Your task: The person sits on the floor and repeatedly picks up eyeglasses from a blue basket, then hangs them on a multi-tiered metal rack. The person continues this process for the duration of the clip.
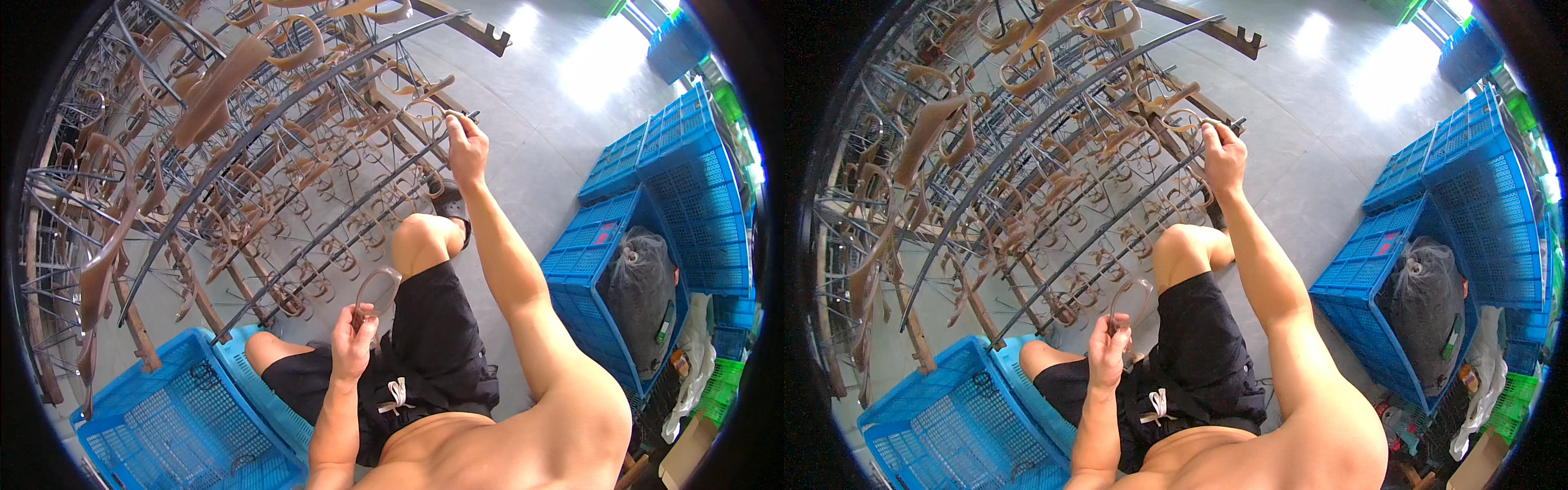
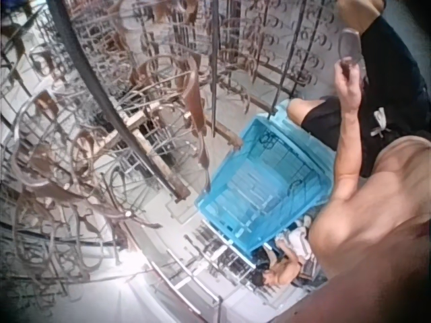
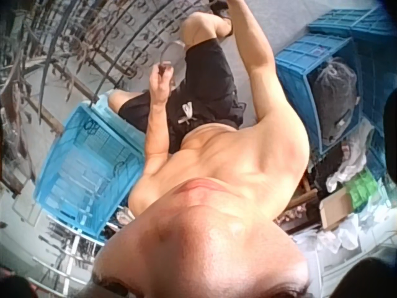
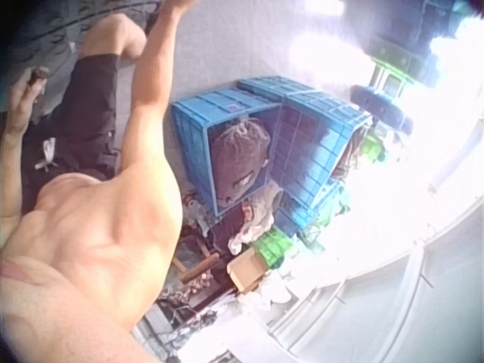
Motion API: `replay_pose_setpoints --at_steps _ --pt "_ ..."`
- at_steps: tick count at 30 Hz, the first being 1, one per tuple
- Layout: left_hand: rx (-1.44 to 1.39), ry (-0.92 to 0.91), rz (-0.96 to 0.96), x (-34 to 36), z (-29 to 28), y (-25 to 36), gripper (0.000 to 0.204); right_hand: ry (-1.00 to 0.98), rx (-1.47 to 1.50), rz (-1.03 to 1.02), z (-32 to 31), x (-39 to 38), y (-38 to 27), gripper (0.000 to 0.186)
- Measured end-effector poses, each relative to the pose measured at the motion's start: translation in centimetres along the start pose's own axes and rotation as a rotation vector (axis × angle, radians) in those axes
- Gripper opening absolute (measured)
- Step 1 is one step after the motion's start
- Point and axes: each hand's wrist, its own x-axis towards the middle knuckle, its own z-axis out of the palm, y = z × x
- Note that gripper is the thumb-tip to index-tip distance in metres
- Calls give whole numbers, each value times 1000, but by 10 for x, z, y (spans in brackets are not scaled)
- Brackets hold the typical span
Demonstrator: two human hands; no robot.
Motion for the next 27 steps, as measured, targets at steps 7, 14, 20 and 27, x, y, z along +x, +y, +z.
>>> replay_pose_setpoints --at_steps 7,14,20,27 --pt "91 48 18 0 3 10 23 -36 -107 125 -12 -6 -28 29" --pt "637 -25 427 12 5 37 42 -1397 -222 -525 -22 -146 -80 31" --pt "177 371 614 2 -85 39 61 -583 77 -84 -5 -120 -49 17" --pt "496 1244 353 -93 -276 7 24 -41 367 289 54 -63 -24 16"
